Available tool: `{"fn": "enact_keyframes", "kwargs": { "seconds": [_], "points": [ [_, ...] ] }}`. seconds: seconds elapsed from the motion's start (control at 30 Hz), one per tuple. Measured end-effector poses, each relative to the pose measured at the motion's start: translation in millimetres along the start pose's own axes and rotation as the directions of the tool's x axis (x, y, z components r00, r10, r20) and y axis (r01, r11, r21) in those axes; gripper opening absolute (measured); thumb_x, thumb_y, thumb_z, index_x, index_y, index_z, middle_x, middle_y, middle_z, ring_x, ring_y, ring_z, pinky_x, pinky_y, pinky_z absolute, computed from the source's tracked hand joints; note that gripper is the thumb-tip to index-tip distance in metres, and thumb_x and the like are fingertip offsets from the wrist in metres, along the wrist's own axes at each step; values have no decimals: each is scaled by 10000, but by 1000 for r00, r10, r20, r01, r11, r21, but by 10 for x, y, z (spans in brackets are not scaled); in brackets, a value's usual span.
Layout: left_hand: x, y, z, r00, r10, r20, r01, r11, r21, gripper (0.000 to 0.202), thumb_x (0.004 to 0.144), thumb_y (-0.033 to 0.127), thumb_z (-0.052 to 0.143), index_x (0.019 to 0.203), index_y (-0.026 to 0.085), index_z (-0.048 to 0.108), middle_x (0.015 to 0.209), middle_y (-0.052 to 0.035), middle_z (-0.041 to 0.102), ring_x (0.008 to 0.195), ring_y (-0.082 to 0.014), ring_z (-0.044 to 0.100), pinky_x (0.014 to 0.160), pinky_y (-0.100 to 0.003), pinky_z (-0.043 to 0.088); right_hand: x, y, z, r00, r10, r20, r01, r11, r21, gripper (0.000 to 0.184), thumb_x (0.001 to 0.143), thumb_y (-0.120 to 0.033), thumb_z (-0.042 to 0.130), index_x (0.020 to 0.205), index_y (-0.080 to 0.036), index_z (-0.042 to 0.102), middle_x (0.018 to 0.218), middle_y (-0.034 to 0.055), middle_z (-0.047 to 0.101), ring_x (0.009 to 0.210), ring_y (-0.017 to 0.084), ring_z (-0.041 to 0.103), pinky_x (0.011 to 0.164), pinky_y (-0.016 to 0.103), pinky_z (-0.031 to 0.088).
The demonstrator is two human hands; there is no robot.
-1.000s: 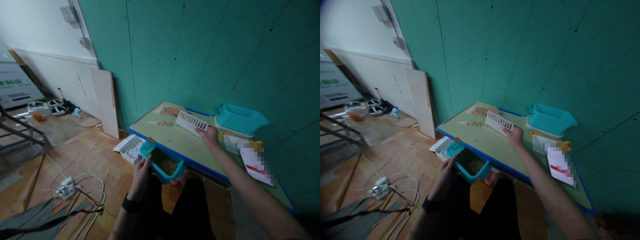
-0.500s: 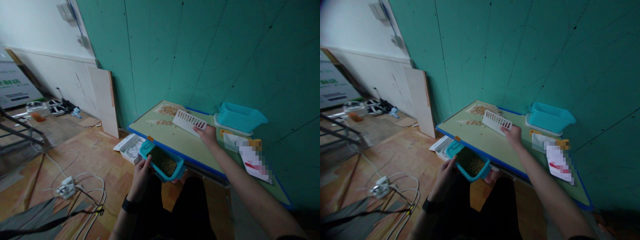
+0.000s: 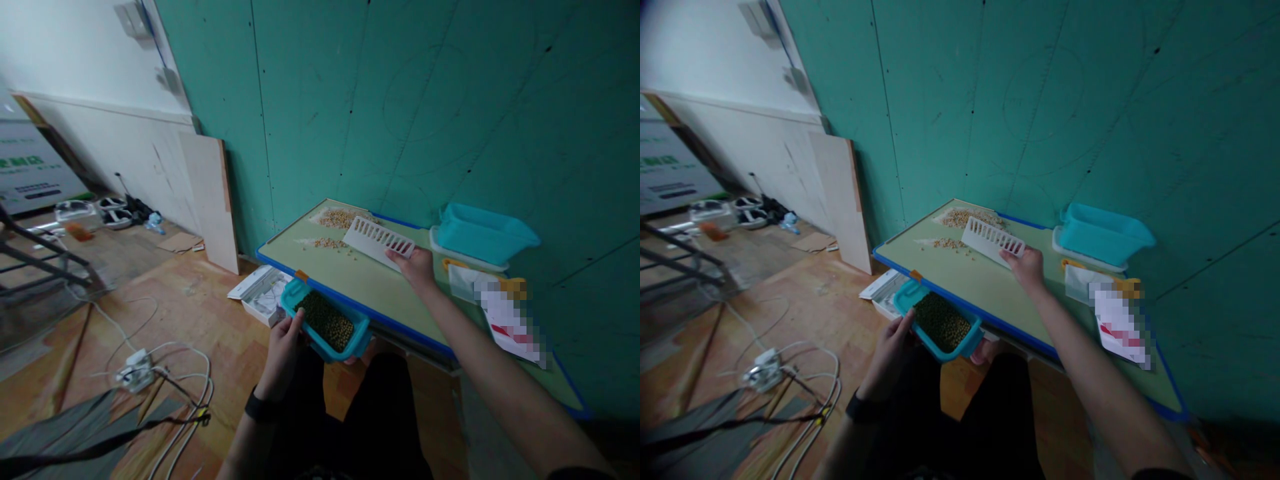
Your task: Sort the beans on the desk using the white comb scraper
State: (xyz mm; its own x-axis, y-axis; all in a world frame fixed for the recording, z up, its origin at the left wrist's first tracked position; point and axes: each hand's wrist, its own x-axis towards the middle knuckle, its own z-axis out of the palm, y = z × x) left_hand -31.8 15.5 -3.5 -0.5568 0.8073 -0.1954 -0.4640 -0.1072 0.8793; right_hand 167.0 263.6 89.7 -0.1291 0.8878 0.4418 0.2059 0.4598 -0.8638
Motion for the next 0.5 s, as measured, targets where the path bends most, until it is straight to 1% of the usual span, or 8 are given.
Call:
{"fn": "enact_keyframes", "kwargs": {
  "seconds": [0.07,0.13,0.23,0.37,0.5],
  "points": [
    [-8,7,7,1000,4,4,-5,1000,8,487,700,597,801,609,175,576,509,29,549,468,-98,496,478,-217,383,20,13,-14,1000,13,0,-13,1000,-13,440,587,-474,839,867,-140,773,920,117,790,921,310,747,852,412,575],
    [-11,5,11,1000,5,-1,-5,1000,21,486,705,602,795,616,176,580,511,26,558,465,-101,500,472,-217,378,29,28,-19,999,28,24,-27,999,-20,427,571,-470,847,835,-142,773,893,114,791,903,314,749,841,417,577],
    [-8,-6,8,1000,-1,-1,1,1000,8,494,708,605,792,613,182,555,507,36,548,459,-98,495,465,-215,369,18,22,-4,998,36,56,-37,999,7,416,545,-474,860,794,-153,773,859,105,791,878,316,752,834,428,581],
    [4,-18,3,1000,6,6,-6,1000,2,496,722,607,781,617,181,549,502,42,539,452,-92,485,460,-209,361,-22,-52,48,995,29,97,-35,998,61,415,530,-486,865,776,-164,775,860,100,791,874,317,753,863,448,577],
    [28,-19,20,999,9,-35,-9,1000,24,529,692,639,783,594,177,545,479,33,538,437,-95,485,441,-206,347,-112,-162,96,990,-11,138,4,999,48,378,576,-489,843,759,-165,775,841,105,789,850,319,754,847,449,583]
  ]
}}
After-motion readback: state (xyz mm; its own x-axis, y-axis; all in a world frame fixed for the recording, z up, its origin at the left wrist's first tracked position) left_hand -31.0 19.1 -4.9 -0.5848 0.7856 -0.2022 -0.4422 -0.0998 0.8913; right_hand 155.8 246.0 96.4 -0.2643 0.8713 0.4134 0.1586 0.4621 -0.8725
